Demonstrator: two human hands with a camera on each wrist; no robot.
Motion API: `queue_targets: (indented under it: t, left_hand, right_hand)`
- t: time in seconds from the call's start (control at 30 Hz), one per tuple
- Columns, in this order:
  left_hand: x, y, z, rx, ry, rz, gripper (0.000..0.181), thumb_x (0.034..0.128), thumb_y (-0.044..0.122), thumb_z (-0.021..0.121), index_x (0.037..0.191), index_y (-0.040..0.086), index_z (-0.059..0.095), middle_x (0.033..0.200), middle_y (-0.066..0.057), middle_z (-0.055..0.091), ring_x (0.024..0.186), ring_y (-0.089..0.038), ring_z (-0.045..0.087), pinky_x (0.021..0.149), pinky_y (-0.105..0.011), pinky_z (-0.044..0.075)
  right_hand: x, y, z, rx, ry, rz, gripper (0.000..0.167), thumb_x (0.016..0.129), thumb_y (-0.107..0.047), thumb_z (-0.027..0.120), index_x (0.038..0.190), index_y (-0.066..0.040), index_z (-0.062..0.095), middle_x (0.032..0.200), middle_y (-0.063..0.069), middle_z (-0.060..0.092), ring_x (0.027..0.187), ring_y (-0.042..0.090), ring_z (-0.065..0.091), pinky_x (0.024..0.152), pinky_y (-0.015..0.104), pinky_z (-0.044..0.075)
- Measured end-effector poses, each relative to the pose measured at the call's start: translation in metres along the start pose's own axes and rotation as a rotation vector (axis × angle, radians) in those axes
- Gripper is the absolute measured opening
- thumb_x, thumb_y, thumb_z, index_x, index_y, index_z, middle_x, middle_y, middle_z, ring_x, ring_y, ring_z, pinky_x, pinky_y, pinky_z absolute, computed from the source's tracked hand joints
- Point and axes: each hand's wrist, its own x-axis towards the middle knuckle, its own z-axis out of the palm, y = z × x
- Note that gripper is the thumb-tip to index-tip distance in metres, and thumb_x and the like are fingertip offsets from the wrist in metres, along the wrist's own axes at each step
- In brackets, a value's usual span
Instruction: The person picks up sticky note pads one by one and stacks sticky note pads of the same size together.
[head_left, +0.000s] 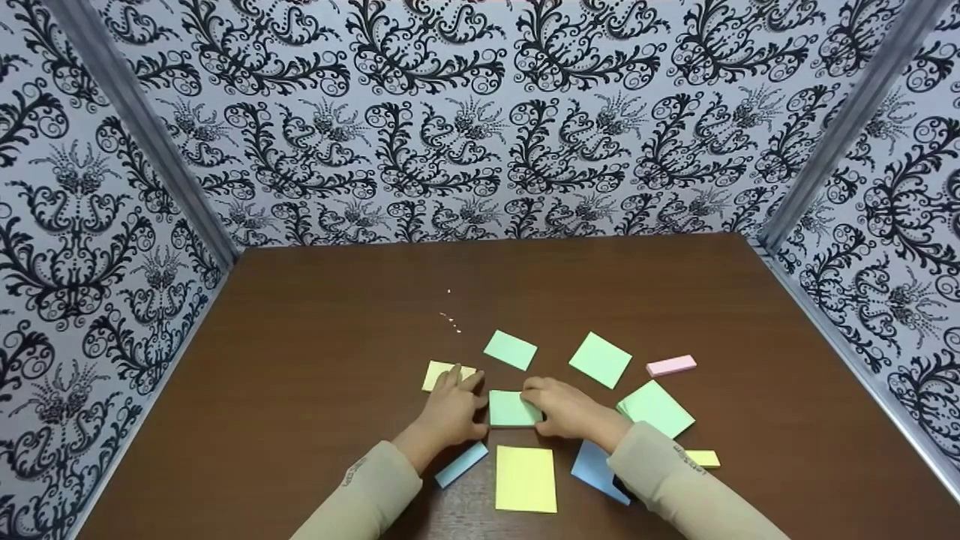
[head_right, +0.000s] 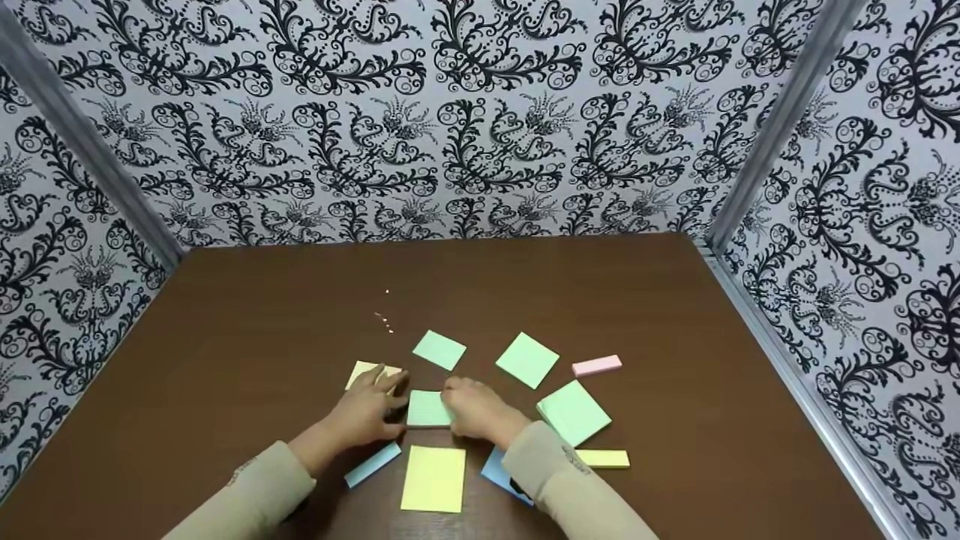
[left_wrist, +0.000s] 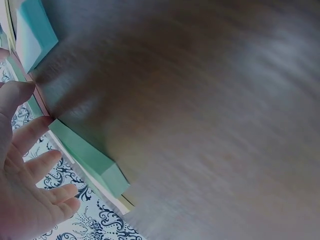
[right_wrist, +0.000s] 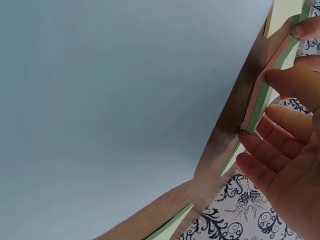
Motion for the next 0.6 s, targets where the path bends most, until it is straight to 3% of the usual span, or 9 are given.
queue_targets:
  t: [0.6]
  left_hand:
    - [0.0017,0.0016,-0.0040,0.018,0.001,-0.008,0.045,0.0750,0.037,0.069,0.111,0.011,0.067,0.137,-0.012,0.045,0.130,-0.041,0.031,0.104,-0.049,0.026]
  right_hand:
    - [-0.0018,-0.0028,0.0007,-0.024,0.002,-0.019,0.034,0.079,-0.011,0.067,0.110,0.002,0.059,0.115,0.013,0.052,0.099,0.025,0.051,0.075,0.034,0.045]
